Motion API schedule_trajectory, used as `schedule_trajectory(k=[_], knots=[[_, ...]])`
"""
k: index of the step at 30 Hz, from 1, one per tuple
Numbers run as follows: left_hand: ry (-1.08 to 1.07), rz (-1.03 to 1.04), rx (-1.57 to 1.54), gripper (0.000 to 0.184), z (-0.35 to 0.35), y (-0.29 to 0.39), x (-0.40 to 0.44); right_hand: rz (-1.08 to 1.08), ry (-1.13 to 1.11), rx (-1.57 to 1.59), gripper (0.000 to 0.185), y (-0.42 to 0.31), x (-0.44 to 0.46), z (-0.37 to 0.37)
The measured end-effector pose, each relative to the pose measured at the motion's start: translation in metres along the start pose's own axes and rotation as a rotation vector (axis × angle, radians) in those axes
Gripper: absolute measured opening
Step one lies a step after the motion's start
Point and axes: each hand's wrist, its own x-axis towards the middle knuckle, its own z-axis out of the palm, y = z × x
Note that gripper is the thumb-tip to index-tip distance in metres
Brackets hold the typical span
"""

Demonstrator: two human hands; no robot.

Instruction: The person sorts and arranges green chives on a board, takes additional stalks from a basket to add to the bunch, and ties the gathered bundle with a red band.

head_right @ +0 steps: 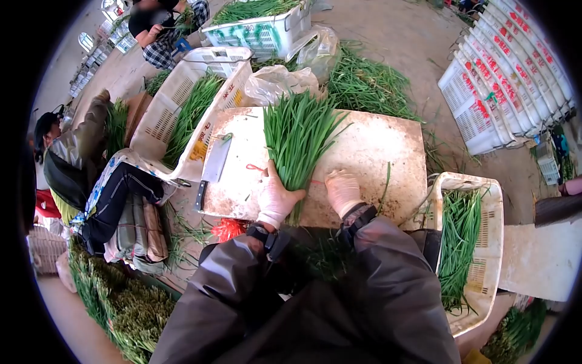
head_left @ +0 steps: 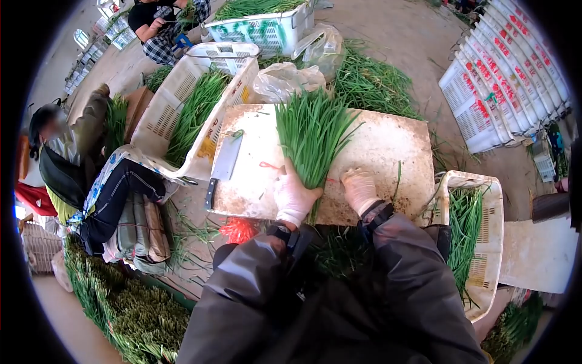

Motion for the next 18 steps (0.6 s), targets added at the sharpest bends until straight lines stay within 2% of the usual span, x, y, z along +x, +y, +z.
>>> schedule_trajectory(k=[1, 4, 7, 9, 13, 15, 18], knots=[[-0.004, -0.005, 0.007, 0.122, 0.000, 0.001, 0.000, -0.012, -0.072, -0.078, 0.019, -0.002, 0.000, -0.002], [0.017, 0.016, 0.024, 0.119, -0.001, 0.000, -0.001, 0.031, -0.303, 0.308, 0.020, 0.001, -0.003, -0.015], [0.069, 0.090, 0.023, 0.114, 0.010, -0.007, -0.001, -0.074, -0.152, 0.739, 0.023, -0.001, -0.007, -0.026], [0.068, 0.099, 0.033, 0.114, 0.012, -0.007, -0.002, -0.054, -0.170, 1.066, 0.019, -0.004, -0.005, -0.030], [-0.162, 0.006, -0.144, 0.129, 0.013, -0.004, -0.013, 0.125, -0.320, 1.712, 0.010, -0.008, -0.010, -0.041], [-0.236, -0.003, -0.279, 0.133, 0.024, -0.011, -0.025, 0.136, -0.397, 1.789, 0.007, -0.007, -0.012, -0.051], [-0.263, 0.027, -0.031, 0.137, 0.009, 0.015, -0.052, 0.216, -0.496, 1.843, 0.009, -0.008, -0.018, -0.049]])
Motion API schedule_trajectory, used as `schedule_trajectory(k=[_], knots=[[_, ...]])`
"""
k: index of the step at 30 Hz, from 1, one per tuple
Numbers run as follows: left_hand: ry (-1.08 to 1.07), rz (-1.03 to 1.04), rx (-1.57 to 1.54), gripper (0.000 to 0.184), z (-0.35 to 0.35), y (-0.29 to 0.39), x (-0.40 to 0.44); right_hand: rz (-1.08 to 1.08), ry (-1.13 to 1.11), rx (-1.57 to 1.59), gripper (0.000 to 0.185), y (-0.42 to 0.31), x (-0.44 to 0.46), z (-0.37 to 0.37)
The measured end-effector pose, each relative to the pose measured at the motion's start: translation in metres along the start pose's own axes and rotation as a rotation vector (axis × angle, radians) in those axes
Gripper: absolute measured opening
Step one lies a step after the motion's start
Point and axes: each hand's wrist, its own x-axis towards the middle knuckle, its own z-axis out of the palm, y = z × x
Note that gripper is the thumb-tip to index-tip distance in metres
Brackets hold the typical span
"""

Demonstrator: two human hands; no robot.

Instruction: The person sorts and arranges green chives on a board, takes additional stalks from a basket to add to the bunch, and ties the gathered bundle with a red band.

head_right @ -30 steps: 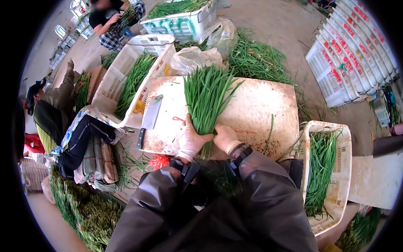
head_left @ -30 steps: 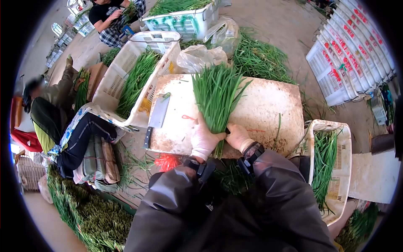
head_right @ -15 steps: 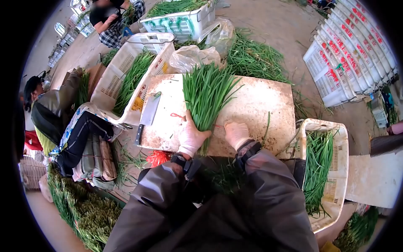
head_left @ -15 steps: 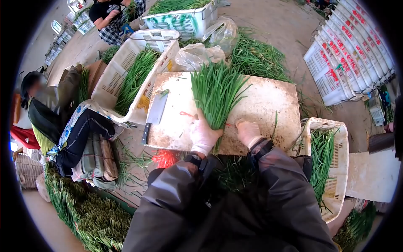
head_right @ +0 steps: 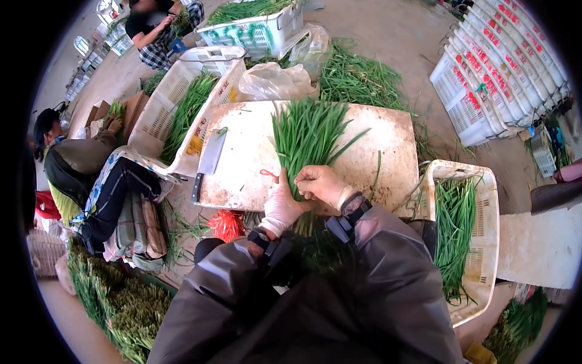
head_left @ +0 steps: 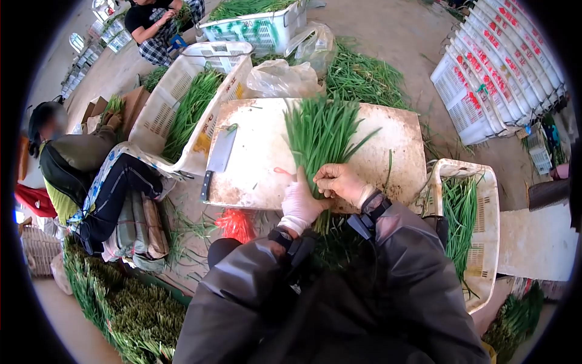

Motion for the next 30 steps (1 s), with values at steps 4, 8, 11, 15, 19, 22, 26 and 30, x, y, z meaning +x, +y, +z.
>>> schedule_trajectory(k=[4, 8, 11, 15, 19, 22, 26, 30], knots=[[-0.052, 0.063, -0.156, 0.140, -0.005, -0.011, 0.008, 0.056, 0.040, 0.106, 0.014, 0.002, -0.003, -0.009], [-0.231, 0.144, -0.533, 0.130, -0.024, -0.030, 0.018, 0.119, 0.024, 0.233, 0.019, 0.006, -0.002, -0.022], [-0.124, -0.071, -0.619, 0.103, -0.037, -0.034, 0.016, 0.180, 0.003, 0.260, 0.024, 0.000, -0.007, -0.023], [0.027, -0.167, -0.712, 0.074, -0.027, -0.070, 0.030, 0.161, -0.022, 0.280, 0.022, 0.001, -0.007, -0.024], [0.185, -0.103, -0.683, 0.038, -0.028, -0.074, 0.030, 0.113, 0.016, 0.146, 0.016, -0.004, -0.011, -0.015], [0.167, -0.003, -0.579, 0.026, -0.034, -0.061, 0.017, 0.059, 0.041, -0.047, 0.021, -0.002, -0.012, -0.008], [0.024, 0.094, -0.470, 0.022, -0.029, -0.045, -0.004, 0.018, 0.159, -0.186, 0.023, -0.002, -0.010, 0.004], [0.029, 0.099, -0.499, 0.014, -0.022, -0.052, -0.004, -0.062, 0.269, -0.389, 0.033, 0.000, -0.006, 0.014]])
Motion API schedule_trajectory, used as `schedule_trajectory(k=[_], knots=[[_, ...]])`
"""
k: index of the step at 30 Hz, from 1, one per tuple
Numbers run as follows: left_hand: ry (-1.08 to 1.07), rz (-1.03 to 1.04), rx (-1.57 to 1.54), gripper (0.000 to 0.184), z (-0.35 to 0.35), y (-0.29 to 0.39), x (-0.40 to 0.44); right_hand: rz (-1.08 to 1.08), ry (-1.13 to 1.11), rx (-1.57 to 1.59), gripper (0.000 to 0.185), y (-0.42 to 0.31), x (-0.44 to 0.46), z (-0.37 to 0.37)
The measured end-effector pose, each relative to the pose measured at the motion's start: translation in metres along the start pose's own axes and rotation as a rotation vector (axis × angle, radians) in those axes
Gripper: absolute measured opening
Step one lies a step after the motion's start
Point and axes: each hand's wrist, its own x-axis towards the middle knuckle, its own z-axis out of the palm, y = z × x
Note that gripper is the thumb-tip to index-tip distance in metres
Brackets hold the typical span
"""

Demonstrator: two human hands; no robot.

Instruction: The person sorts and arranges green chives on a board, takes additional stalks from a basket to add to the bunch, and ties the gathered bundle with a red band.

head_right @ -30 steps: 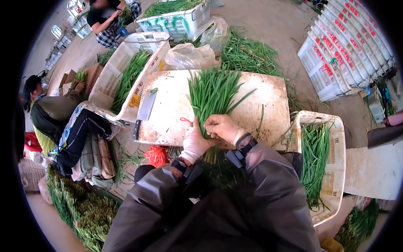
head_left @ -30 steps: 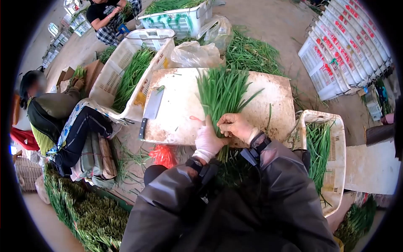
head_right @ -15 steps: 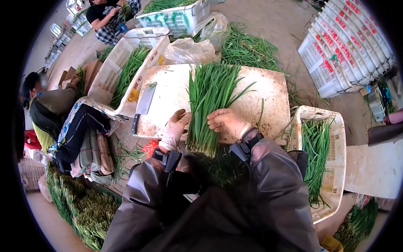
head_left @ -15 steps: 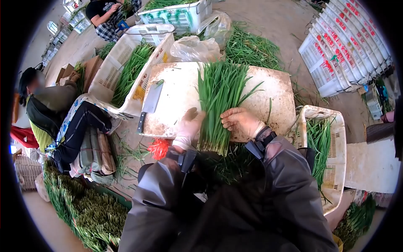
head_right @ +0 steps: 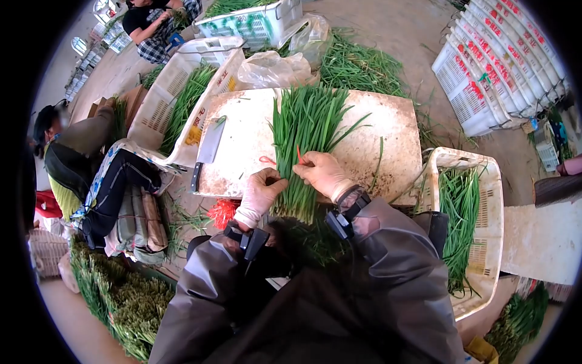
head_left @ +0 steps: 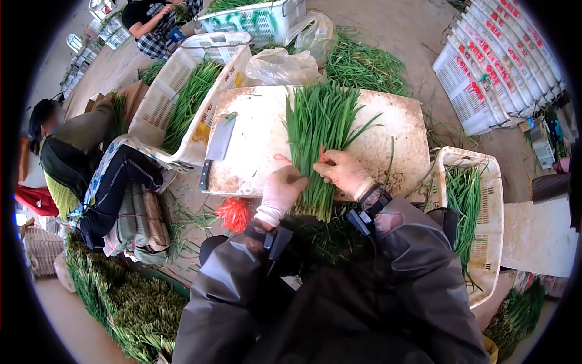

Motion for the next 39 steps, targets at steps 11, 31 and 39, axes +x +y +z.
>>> schedule_trajectory(k=[11, 31, 39], knots=[[0.003, 0.022, -0.089, 0.011, 0.003, 0.005, -0.014, -0.088, 0.273, -0.703, 0.062, -0.021, -0.010, 0.032], [-0.833, -0.119, 0.110, 0.022, -0.049, 0.077, -0.054, -0.162, 0.303, -0.784, 0.072, 0.007, 0.006, 0.033], [0.031, 0.056, 0.178, 0.013, -0.028, -0.001, 0.015, -0.135, 0.221, -0.605, 0.062, -0.002, -0.001, 0.023]])
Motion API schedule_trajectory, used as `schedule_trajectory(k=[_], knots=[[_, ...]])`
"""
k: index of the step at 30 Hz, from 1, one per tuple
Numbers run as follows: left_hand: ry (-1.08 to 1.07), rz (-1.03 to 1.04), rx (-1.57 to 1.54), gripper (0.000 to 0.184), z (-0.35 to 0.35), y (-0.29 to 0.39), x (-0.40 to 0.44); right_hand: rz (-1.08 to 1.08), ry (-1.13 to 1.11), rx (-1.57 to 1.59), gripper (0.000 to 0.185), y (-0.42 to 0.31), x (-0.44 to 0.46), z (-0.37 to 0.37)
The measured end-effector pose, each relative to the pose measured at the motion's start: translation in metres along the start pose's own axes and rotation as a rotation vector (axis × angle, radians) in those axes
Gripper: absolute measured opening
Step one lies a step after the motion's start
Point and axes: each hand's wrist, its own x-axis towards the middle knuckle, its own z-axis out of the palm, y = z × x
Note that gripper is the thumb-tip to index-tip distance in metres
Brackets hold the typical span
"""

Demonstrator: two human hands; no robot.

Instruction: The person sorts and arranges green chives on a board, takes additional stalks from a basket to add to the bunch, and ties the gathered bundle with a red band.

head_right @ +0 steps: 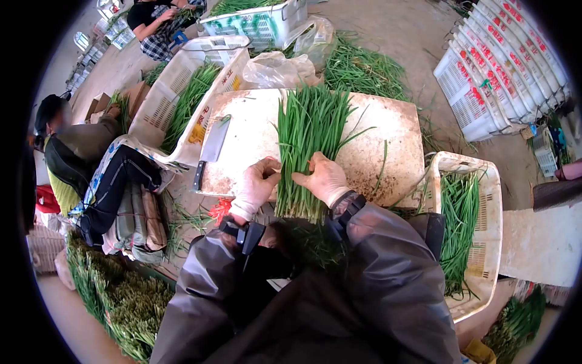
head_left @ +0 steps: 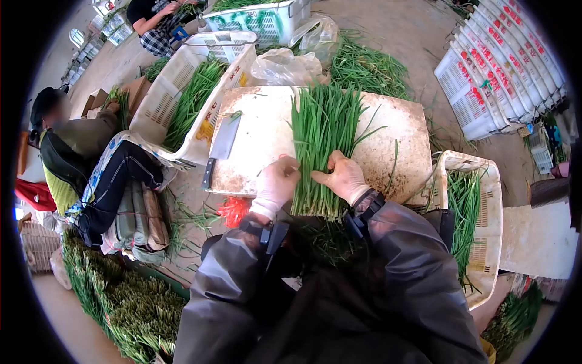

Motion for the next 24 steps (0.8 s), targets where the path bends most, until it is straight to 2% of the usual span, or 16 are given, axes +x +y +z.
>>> schedule_trajectory(k=[2, 5, 8, 11, 14, 17, 23, 24], knots=[[0.031, -0.017, 0.082, 0.016, 0.009, -0.011, 0.007, 0.019, -0.011, -0.010, 0.062, 0.002, 0.000, -0.001], [-0.035, 0.115, 0.181, 0.024, 0.010, -0.025, 0.008, 0.022, -0.028, 0.017, 0.061, 0.004, 0.001, -0.001], [-0.032, 0.099, 0.205, 0.027, 0.015, -0.020, 0.003, 0.002, -0.021, 0.044, 0.061, 0.007, 0.002, 0.001], [-0.069, 0.078, -0.005, 0.028, 0.020, -0.030, 0.006, -0.002, -0.017, 0.057, 0.065, 0.009, 0.002, 0.001], [-0.113, -0.093, -0.194, 0.030, 0.014, -0.008, 0.000, 0.014, -0.051, 0.050, 0.072, 0.011, 0.004, 0.000], [-0.154, -0.115, -0.252, 0.030, 0.014, 0.001, -0.004, 0.074, -0.113, 0.052, 0.076, -0.003, 0.000, -0.013], [-0.198, 0.085, -0.335, 0.033, 0.019, 0.006, -0.005, 0.046, -0.150, 0.091, 0.074, -0.007, -0.003, -0.019], [-0.200, 0.056, -0.314, 0.034, 0.019, 0.007, -0.005, 0.051, -0.161, 0.111, 0.072, -0.004, -0.002, -0.018]])
